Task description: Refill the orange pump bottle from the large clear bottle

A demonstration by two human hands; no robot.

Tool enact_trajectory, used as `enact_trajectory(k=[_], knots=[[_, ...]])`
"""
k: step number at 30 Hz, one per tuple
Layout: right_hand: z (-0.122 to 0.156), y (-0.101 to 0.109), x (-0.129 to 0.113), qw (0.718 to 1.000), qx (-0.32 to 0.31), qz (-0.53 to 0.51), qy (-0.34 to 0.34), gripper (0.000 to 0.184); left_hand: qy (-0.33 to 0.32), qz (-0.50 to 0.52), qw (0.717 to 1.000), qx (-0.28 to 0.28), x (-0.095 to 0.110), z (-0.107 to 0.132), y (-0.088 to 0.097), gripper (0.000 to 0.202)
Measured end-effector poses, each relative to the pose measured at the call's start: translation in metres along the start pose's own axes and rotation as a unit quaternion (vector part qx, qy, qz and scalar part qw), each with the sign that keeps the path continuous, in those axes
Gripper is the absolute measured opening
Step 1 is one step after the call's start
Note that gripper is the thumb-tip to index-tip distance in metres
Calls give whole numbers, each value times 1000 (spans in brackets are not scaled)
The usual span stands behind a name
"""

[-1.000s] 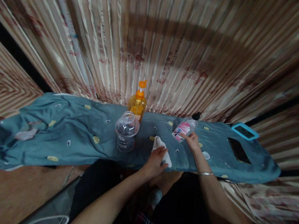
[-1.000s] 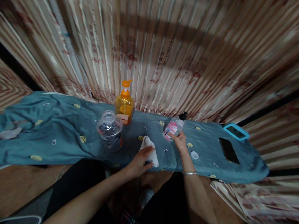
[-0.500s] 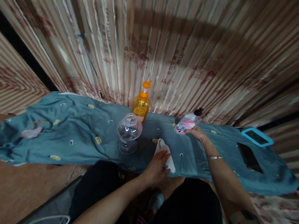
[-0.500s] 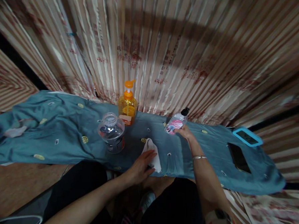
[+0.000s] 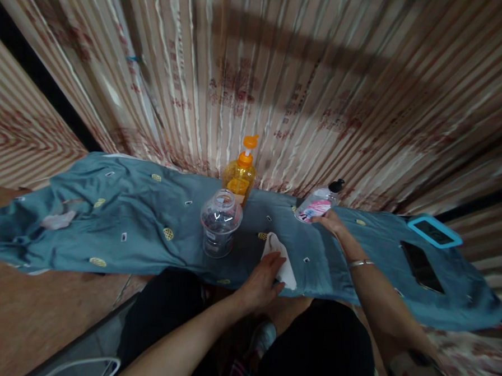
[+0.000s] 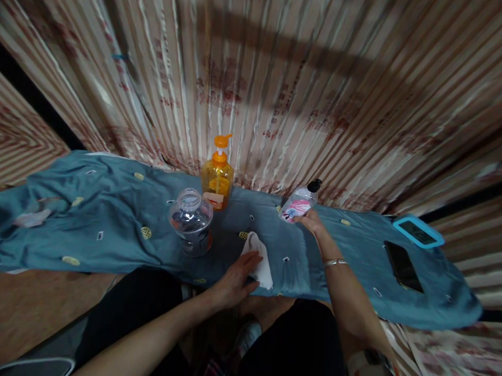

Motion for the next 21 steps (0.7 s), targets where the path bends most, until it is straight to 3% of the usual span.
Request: enact_trajectory(k=[5,9,11,15,18,21], knots=[[16,-9,11,998,66,8,13,33,-14,-8,1000,11,-5,0,2,62],[73,-28,13,989,126,59,57,40,-11,-16,999,45,-13,-1,11,60],[112,-50,7,984,116,95,98,45,-4,-14,998,66,-18,-1,16,61],[176,-110,-10,969,33,169,180,45,9,22,993,114,-27,0,24,64],[193,-144,-10,959,12,208,193,56,23,82,984,154,-35,3,26,71],[192,-161,-2,954,33,232,189,54,65,131,972,183,-46,7,25,74]])
Point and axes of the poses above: each hand's wrist, its own z-axis away from the middle knuckle, its own y-axis out of the back of the hand, x = y × z, the point moved 5 cm from there along -z, towards the middle knuckle, and after that the axes turned 10 degrees about -x, right-handed, at the moved point
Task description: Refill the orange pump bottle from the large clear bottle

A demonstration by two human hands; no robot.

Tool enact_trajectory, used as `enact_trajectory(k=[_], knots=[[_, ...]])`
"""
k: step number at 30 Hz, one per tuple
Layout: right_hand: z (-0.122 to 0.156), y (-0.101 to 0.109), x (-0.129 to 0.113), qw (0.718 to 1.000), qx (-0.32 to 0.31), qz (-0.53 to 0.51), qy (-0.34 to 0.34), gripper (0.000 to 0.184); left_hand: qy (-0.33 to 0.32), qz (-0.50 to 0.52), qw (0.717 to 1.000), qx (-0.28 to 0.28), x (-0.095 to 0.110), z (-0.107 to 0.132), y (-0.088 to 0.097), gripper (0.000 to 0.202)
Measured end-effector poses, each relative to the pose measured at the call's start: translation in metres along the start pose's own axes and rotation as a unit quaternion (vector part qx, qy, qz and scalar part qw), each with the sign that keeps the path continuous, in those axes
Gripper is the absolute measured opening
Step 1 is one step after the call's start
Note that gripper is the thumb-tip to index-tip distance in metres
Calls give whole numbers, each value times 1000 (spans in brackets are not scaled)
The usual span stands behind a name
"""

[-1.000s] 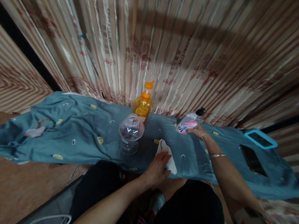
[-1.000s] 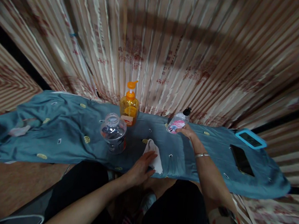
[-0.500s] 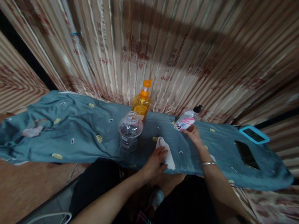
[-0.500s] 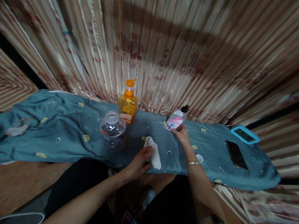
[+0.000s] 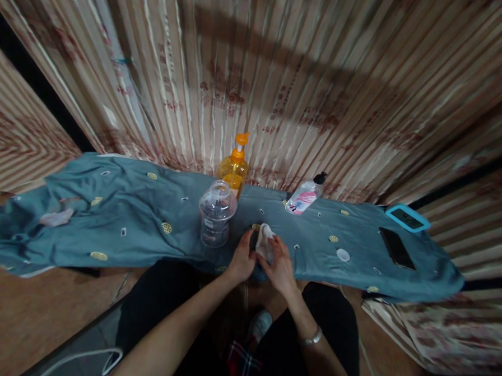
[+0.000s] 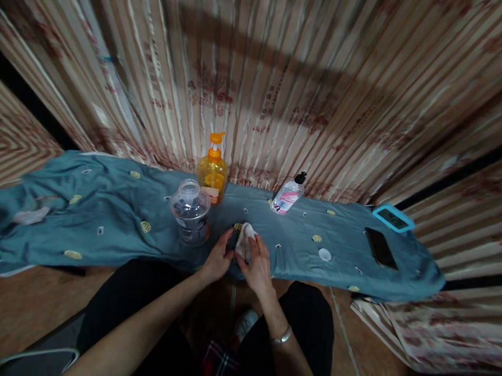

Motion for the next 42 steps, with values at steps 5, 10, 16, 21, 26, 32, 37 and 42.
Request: enact_trajectory(k=[5,10,16,21,26,32,37,42], knots=[[-7,-8,2,1000,11,13,-3,36,27,60,997,29,-7,3,2,74],[-21,-9,-6,1000,10,-12,-14,28,22,51,998,37,4,10,8,71],[-38,-25,-21,996,-33,-78,-6,28,-55,-18,998,30,22,20,17,68],[-41,-38,-31,987,-62,-145,15,30,-73,-34,996,30,22,20,17,65],[-42,-39,-26,976,-68,-205,25,33,-123,-80,989,-3,36,25,12,64],[-65,-17,-22,966,-44,-252,32,35,-164,-86,982,-21,49,31,8,61],[-133,22,-52,965,17,-256,55,45,-109,-57,992,11,44,21,13,69],[-222,43,-105,969,16,-226,93,54,-83,-37,996,17,41,12,14,75]])
Point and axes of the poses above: each hand's wrist, its own z-axis away from the middle knuckle, its own y-axis out of the back of the hand, x = y × z, the point moved 5 cm from there along -z, towards the middle knuckle, and after that the axes turned 10 degrees about -x, right-handed, at the moved point
